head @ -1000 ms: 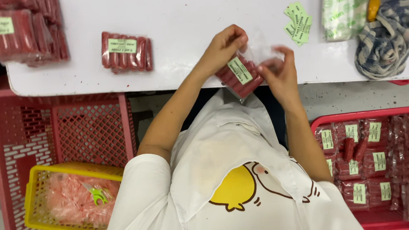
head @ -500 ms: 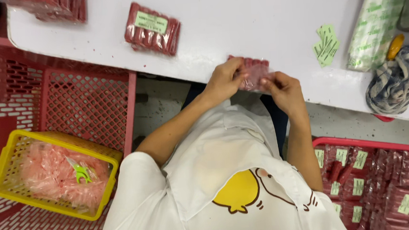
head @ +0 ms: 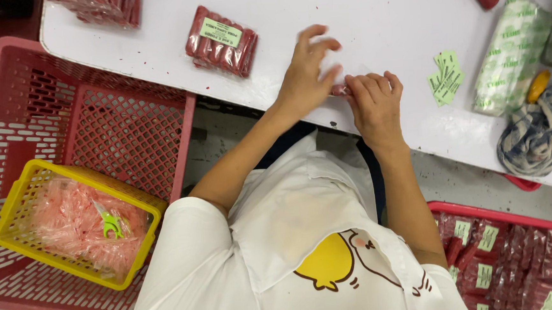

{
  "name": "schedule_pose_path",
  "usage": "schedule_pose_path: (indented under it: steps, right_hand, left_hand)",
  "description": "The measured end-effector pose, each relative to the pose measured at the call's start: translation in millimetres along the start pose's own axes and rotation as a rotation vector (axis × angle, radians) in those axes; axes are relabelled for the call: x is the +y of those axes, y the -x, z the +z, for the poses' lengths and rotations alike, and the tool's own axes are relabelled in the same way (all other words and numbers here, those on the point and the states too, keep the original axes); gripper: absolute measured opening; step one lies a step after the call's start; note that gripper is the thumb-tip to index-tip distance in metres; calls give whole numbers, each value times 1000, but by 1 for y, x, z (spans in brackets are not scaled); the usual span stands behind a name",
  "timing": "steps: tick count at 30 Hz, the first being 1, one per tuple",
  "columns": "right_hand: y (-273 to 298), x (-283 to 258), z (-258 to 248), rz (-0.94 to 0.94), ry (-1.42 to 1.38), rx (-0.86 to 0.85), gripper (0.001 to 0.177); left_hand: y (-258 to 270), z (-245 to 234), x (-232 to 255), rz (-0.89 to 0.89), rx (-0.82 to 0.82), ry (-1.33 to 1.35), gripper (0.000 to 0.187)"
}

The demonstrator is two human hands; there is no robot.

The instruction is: The person packages sausages by hand into plastic bags, applies a green adhesive label to each bag, and places the finished packs into a red crate.

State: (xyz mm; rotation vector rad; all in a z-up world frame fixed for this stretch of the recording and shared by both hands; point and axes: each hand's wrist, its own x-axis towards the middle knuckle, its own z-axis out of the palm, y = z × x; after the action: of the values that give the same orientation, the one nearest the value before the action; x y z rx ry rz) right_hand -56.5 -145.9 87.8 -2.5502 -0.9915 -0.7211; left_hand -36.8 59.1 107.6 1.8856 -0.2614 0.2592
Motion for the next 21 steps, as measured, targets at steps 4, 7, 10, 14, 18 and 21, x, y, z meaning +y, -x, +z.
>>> schedule_pose_path:
  steps: [4, 7, 10, 14, 18, 21]
  right_hand:
    - [-2, 13, 0, 0, -118, -77, 27]
    - [-6, 14, 2, 82, -270, -103, 32]
    - [6, 15, 7, 372, -546, -88, 40]
    - [23, 6, 15, 487, -735, -73, 75]
    - [29, -7, 33, 456, -862, -179, 94]
    - [-43, -63, 23, 388, -932, -242, 79]
  left_hand:
    - [13, 1, -31, 464, -171, -353, 47]
    - [19, 13, -63, 405, -163, -393, 41]
    - [24, 28, -80, 385, -48, -47, 39]
    - [41, 20, -74, 380, 68, -110, 44]
    - [64, -14, -57, 252, 127, -183, 56]
    - [45, -34, -82, 333, 357, -506, 50]
